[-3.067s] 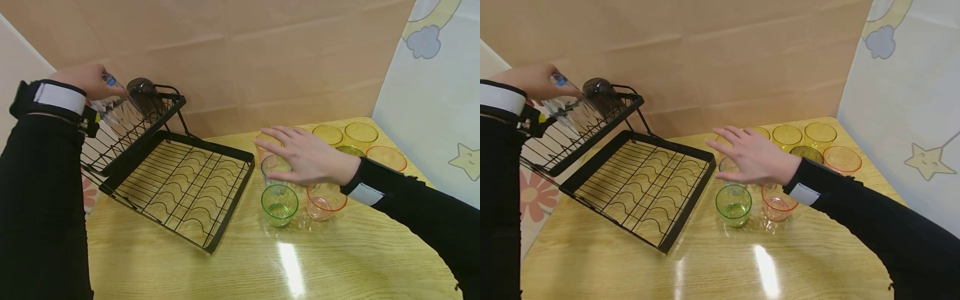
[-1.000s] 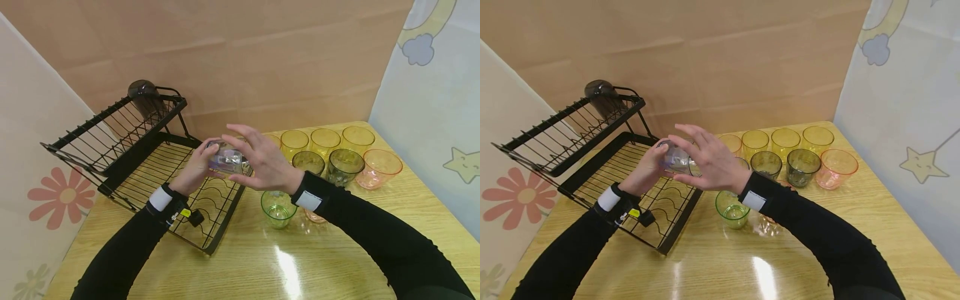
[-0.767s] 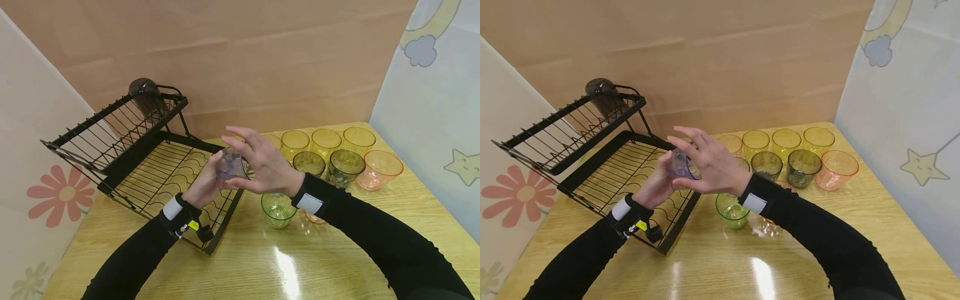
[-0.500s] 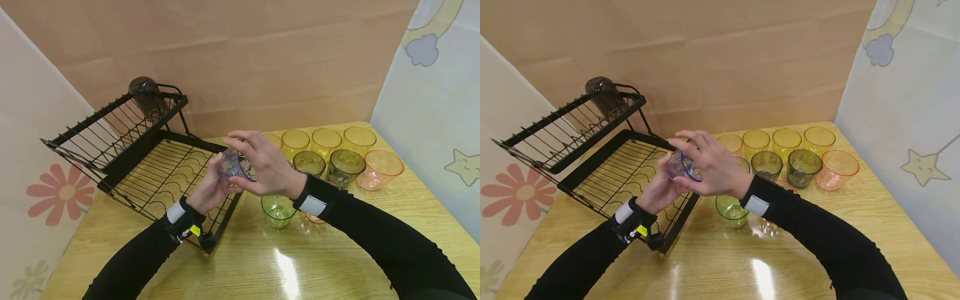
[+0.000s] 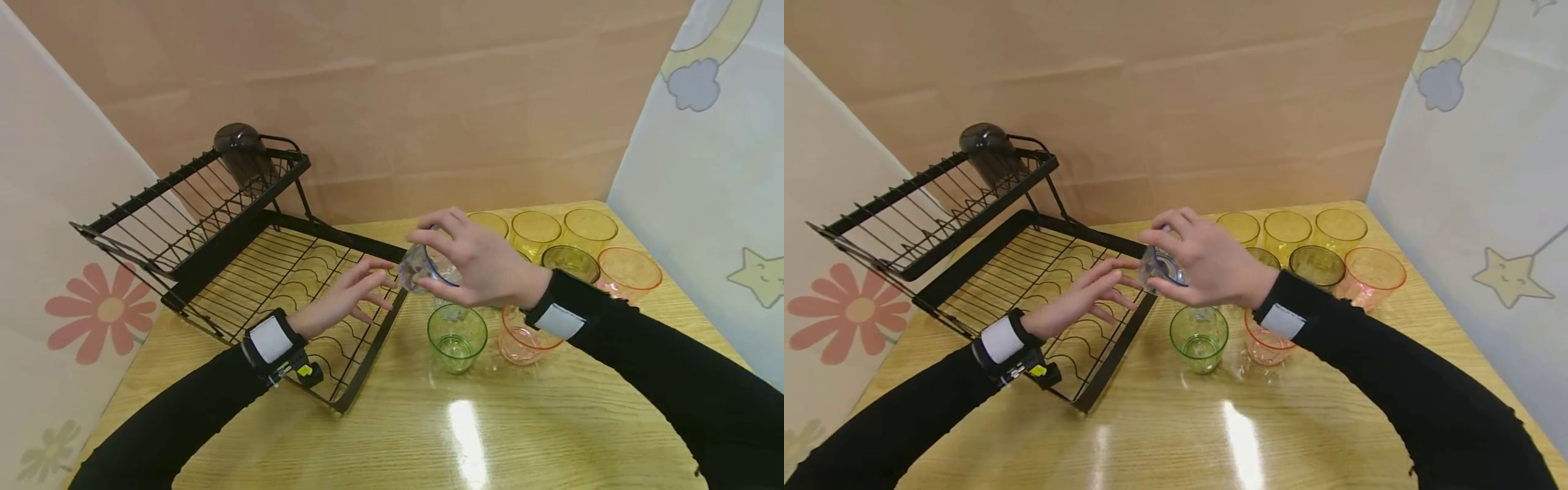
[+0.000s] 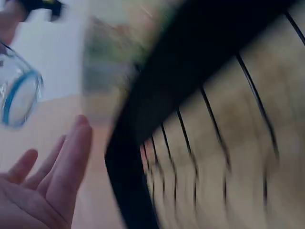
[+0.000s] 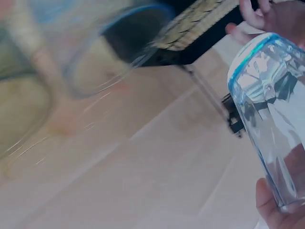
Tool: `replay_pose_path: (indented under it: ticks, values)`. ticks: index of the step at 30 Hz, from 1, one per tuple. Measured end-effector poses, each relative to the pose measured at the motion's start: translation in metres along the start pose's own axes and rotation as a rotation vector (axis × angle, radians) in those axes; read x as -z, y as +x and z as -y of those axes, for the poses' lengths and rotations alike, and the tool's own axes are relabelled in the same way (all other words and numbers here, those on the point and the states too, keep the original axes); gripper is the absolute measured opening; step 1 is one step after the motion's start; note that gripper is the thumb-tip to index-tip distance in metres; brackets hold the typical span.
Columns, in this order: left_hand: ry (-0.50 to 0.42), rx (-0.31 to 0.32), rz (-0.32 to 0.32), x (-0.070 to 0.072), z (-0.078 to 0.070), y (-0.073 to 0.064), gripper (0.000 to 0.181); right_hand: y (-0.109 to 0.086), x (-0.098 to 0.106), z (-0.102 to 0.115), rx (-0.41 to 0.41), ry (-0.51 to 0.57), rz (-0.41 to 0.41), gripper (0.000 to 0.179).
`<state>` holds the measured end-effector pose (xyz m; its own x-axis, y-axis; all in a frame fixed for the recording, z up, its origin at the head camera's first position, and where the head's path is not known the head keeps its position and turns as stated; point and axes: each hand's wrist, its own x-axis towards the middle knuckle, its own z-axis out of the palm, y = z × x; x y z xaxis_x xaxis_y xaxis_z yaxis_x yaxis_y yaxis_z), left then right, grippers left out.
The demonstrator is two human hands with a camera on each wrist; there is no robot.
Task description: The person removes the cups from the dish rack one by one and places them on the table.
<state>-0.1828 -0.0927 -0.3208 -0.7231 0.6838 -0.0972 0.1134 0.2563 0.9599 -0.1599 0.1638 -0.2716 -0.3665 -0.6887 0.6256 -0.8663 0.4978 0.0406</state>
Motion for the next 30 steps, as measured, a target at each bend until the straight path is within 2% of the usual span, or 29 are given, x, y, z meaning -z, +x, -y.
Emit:
replay_pose_path:
  ticks: [4,7,10,13,15,19,26,30]
  values:
    - [0.422,-0.003,-0.031,0.015,-0.007,-0.007,0.053,-0.019,0.016,-0.011,-0.047,-0.032,0.076,0.061]
    - [0.727,-0.038,-0.079,0.026,-0.014,-0.009,0.061,-0.031,0.029,-0.016,-0.075,-0.062,0.126,0.064]
    - [1.026,-0.121,-0.119,0.035,-0.023,-0.010,0.069,-0.042,0.041,-0.019,-0.094,-0.091,0.164,0.064]
    - [1.246,-0.225,-0.156,0.042,-0.030,-0.010,0.072,-0.055,0.053,-0.022,-0.112,-0.116,0.186,0.062]
    - [1.331,-0.294,-0.170,0.046,-0.035,-0.010,0.073,-0.065,0.061,-0.024,-0.127,-0.135,0.197,0.061]
    - [1.459,-0.386,-0.183,0.055,-0.045,-0.009,0.072,-0.084,0.073,-0.026,-0.174,-0.175,0.221,0.057]
    - [1.658,-0.439,-0.163,0.065,-0.063,-0.004,0.070,-0.114,0.093,-0.024,-0.283,-0.219,0.274,0.050]
    - [1.697,-0.419,-0.169,0.070,-0.076,-0.002,0.071,-0.128,0.103,-0.022,-0.380,-0.240,0.304,0.050]
